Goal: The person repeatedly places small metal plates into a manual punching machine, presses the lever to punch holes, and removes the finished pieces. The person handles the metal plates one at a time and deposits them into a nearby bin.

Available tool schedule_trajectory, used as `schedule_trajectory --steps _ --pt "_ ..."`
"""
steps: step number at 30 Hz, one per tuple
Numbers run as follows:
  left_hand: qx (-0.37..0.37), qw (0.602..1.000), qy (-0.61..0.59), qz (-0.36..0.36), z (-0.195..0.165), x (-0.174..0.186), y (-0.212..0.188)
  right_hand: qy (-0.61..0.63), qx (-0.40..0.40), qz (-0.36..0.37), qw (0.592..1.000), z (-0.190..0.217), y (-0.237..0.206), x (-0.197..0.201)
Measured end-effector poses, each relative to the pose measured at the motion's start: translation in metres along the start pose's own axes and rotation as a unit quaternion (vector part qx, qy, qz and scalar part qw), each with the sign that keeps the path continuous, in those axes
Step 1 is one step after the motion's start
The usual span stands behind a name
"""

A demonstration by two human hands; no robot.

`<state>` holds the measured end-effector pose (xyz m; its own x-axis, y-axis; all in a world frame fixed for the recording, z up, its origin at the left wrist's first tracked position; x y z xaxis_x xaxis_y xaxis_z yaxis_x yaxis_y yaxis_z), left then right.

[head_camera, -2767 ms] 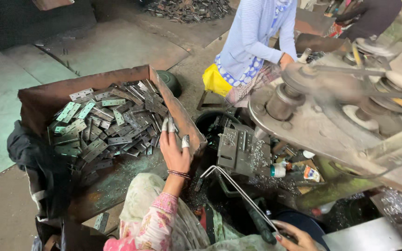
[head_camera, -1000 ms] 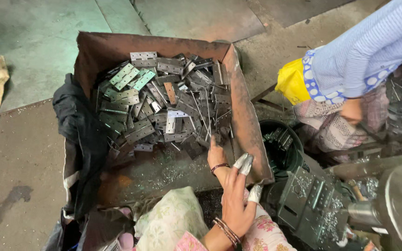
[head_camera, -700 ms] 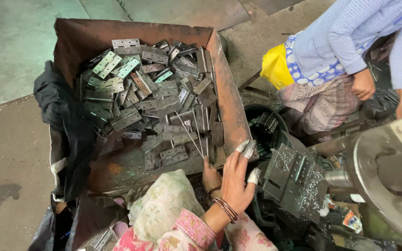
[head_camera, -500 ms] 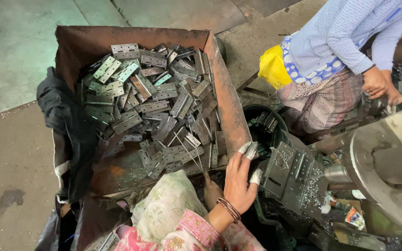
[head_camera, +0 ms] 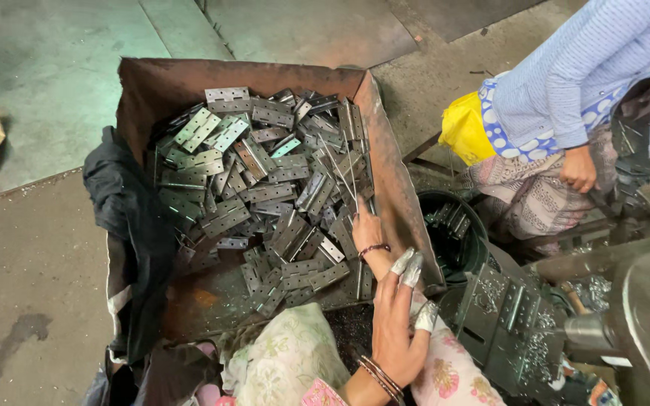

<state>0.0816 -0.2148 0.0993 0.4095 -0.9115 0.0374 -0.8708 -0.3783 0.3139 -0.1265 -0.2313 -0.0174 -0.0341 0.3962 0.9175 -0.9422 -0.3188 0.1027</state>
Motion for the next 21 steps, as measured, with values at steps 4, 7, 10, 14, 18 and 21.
schedule_trajectory --steps 4,7,10,14,18,21 --pt "-0.002 0.999 0.021 -0.028 0.009 0.005 0.003 -0.017 -0.020 0.051 0.998 0.016 0.027 -0.006" --pt "0.007 0.999 0.015 -0.033 0.009 0.008 0.005 -0.013 -0.026 0.069 0.997 0.019 0.017 -0.013" --pt "0.011 0.999 -0.029 -0.018 0.003 0.009 0.008 -0.005 -0.031 0.081 0.996 0.014 -0.016 -0.020" --pt "-0.015 1.000 -0.011 -0.013 -0.005 0.003 0.010 0.007 -0.032 0.074 0.997 -0.002 -0.077 -0.026" --pt "-0.033 0.999 0.003 -0.004 -0.005 -0.010 0.008 0.022 -0.022 0.058 0.998 -0.023 -0.133 -0.030" --pt "-0.026 1.000 0.002 0.000 -0.004 -0.015 0.005 0.037 -0.012 0.050 0.998 -0.036 -0.159 -0.033"
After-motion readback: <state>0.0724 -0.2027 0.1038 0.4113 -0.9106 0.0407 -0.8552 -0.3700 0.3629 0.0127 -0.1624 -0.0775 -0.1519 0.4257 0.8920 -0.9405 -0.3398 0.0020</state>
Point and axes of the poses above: each hand's wrist, its own y-axis towards the middle knuckle, its own x-axis out of the back of the hand, z = x × y, the point moved 6 cm from there along y, towards the middle knuckle, and after that the axes turned 3 degrees about x, right-handed, at the moved point
